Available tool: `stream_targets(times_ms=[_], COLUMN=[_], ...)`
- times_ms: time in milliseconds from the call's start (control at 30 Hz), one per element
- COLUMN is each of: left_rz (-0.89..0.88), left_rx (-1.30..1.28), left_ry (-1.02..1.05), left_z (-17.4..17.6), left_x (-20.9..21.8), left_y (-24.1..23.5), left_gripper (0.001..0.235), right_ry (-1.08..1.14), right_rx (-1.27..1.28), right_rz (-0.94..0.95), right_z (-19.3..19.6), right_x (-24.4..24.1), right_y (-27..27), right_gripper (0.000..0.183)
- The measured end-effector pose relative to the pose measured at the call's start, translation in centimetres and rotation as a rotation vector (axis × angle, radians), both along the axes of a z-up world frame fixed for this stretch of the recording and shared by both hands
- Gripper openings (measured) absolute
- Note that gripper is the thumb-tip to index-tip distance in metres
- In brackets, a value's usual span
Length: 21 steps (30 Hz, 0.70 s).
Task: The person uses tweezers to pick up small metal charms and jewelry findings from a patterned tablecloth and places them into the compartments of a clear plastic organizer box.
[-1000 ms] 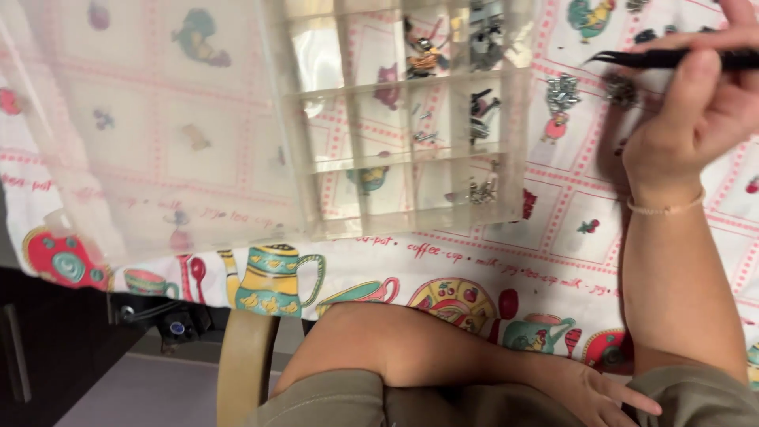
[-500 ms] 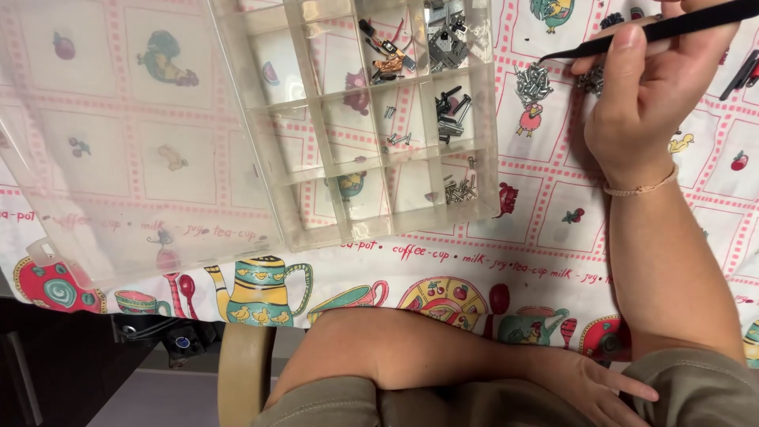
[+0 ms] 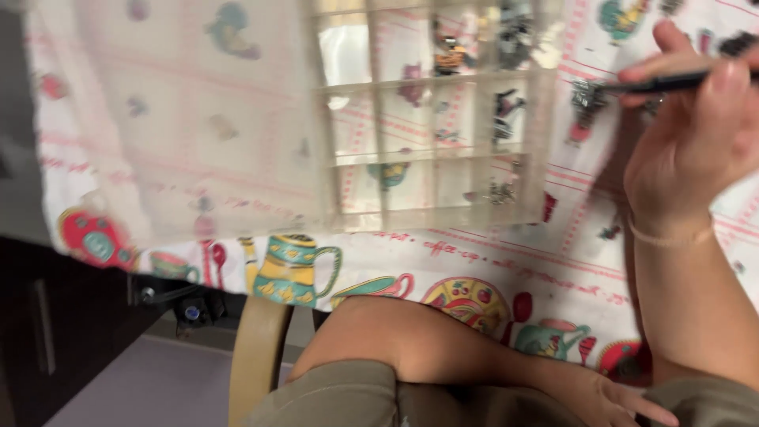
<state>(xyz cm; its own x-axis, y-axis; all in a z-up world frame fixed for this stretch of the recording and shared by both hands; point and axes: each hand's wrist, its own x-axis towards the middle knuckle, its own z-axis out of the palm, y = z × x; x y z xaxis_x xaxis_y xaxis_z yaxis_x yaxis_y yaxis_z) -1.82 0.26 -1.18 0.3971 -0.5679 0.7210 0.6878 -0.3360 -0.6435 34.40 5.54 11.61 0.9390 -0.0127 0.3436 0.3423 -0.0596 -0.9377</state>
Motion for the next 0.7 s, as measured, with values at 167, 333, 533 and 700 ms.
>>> stream_targets(times_ms=[167,333,533,700], left_rz=[0.844,0.813,0.744,2.564], left_rx=[1.065,1.058,0.923,0.796], left_ry=[-1.157,-1.161,-1.170,-2.069], left_z=[-3.7,-3.7,-2.3,-1.9], left_x=[0.6,1.1,-0.6,-1.1], left_y=[-1.1,-0.3,-1.3,-2.0], left_gripper=[0.058,0.059,0.061,0.045], right_ry=[-0.485,-0.346,-0.390,-0.324], right_rx=[-0.160,-0.330,-0.251,-0.234], right_rz=[0.049,0.298,-0.013,-0.114], right_z=[0.2,2.1,1.5,0.9], right_x=[-1.6,-1.1,-0.3,1.2], right_y=[5.8,5.0,2.5,0.7], right_gripper=[0.056,0.013,0.035,0.028])
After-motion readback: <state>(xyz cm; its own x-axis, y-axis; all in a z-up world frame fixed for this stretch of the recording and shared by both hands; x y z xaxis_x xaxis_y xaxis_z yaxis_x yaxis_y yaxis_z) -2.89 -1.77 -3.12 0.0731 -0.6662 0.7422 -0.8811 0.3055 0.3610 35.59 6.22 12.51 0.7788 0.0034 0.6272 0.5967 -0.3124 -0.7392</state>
